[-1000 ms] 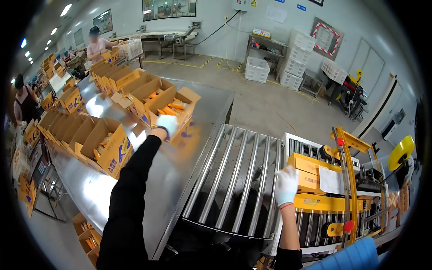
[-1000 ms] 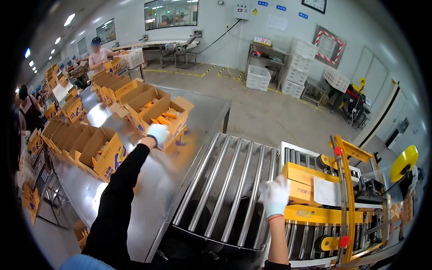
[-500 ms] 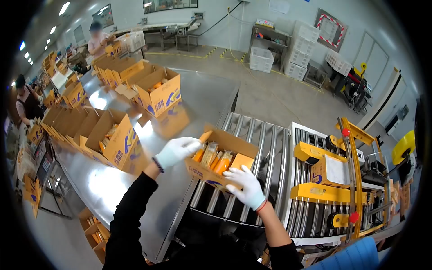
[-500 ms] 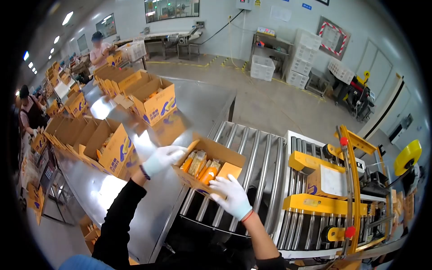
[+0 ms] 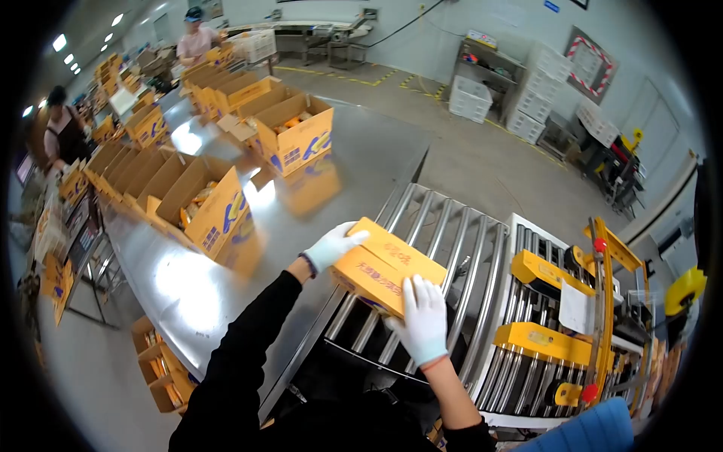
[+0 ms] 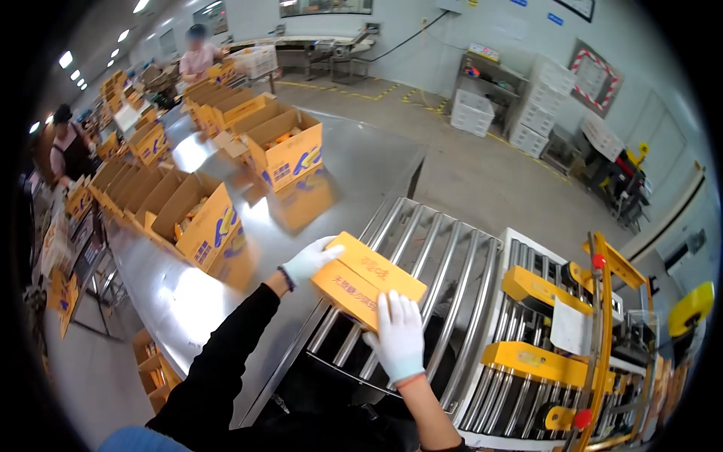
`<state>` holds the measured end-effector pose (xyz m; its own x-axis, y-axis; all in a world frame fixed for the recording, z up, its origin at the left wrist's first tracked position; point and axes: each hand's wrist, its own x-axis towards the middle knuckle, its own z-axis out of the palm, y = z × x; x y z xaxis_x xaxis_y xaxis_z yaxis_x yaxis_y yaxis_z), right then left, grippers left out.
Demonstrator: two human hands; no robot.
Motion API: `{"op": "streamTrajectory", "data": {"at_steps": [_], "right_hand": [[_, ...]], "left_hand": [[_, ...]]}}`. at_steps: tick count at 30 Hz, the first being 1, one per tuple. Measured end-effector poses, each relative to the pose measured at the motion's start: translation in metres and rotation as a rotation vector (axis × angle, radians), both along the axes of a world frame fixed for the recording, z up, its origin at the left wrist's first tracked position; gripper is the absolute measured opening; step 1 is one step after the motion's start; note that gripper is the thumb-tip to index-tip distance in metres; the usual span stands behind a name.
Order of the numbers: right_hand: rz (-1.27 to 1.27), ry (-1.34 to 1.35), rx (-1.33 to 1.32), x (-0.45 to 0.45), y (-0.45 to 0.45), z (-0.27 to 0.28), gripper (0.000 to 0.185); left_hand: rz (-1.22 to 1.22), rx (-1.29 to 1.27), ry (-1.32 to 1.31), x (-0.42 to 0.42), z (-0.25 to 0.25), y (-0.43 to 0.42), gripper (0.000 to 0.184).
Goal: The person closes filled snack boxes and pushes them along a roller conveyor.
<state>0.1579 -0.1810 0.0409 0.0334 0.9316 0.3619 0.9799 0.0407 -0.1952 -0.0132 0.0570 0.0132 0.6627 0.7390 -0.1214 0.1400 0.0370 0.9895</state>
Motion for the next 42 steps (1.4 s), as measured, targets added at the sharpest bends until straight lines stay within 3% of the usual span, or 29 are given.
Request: {"op": "streamTrajectory", "data": {"at_steps": [2,5,6,7,9,12,13,14,15,16,17,21,26,28,30,31,33,35,37,39,40,41,42], "right_hand": [[-0.051,-0.029,-0.048,0.021,-0.011,-0.003,0.098],[-0.216,-0.059,-0.066,0.077,-0.026,0.0,0.102],[-0.323,-0.123,-0.084,0.099,-0.026,-0.002,0.104],[-0.434,-0.187,-0.104,0.118,-0.026,-0.004,0.107],[-0.434,-0.13,-0.061,0.145,-0.025,-0.005,0.112],[-0.376,-0.22,-0.038,0.175,-0.024,-0.018,0.105],[-0.325,-0.276,0.014,0.18,-0.027,-0.022,0.1],[-0.275,-0.247,-0.061,0.175,-0.034,-0.007,0.085],[-0.127,-0.022,-0.012,0.187,-0.041,-0.007,0.074],[-0.111,0.404,0.035,0.168,-0.049,0.022,0.07],[-0.085,0.538,0.076,0.15,-0.061,0.052,0.07],[0.311,0.276,0.101,0.071,-0.111,0.189,0.07],[0.62,0.087,0.024,0.026,-0.14,0.252,0.071],[0.628,0.059,-0.012,0.021,-0.145,0.254,0.071],[0.631,0.047,-0.018,0.018,-0.146,0.254,0.072],[0.621,0.052,-0.017,0.018,-0.15,0.254,0.072],[0.615,0.059,-0.007,0.016,-0.154,0.258,0.072],[0.606,0.056,-0.012,0.016,-0.157,0.26,0.072],[0.595,0.031,-0.016,0.015,-0.16,0.256,0.073],[0.573,0.032,-0.014,0.016,-0.164,0.25,0.073],[0.568,0.037,-0.023,0.016,-0.166,0.247,0.073],[0.566,0.048,-0.036,0.017,-0.165,0.247,0.073],[0.563,0.058,-0.038,0.017,-0.165,0.248,0.073]], "left_hand": [[-0.053,-0.006,-0.045,0.023,-0.001,-0.005,0.056],[0.273,0.139,-0.086,0.104,-0.012,-0.04,0.045],[0.312,0.088,-0.238,0.142,-0.027,-0.057,0.042],[0.397,0.28,-0.231,0.172,-0.018,-0.09,0.042],[0.174,0.551,-0.122,0.234,-0.052,-0.124,0.045],[-0.301,0.207,-0.147,0.247,-0.066,-0.163,0.053],[-0.431,0.123,-0.112,0.236,-0.078,-0.162,0.056],[-0.602,-0.364,0.002,0.195,-0.036,-0.157,0.058],[-0.609,-0.304,-0.022,0.166,-0.039,-0.15,0.056],[-0.518,-0.083,-0.014,0.138,-0.035,-0.143,0.052],[-0.35,0.233,0.041,0.102,-0.022,-0.129,0.049],[0.228,1.066,0.304,-0.073,0.038,-0.051,0.036],[0.657,1.349,0.86,-0.292,0.052,0.041,0.033],[0.595,1.3,0.912,-0.29,0.037,0.03,0.034],[0.315,0.9,1.153,-0.26,0.085,0.009,0.041],[0.41,1.051,0.868,-0.259,0.055,0.015,0.051],[0.199,1.129,1.411,-0.219,0.075,-0.001,0.053],[0.323,1.009,1.332,-0.2,0.071,-0.009,0.055],[0.261,1.062,1.231,-0.186,0.067,-0.008,0.054],[0.24,0.948,0.922,-0.168,0.073,-0.011,0.048],[0.161,0.759,0.554,-0.161,0.073,-0.011,0.038],[0.196,0.175,0.437,-0.141,0.102,-0.03,0.03],[0.307,0.479,0.399,-0.125,0.113,-0.038,0.028]]}}
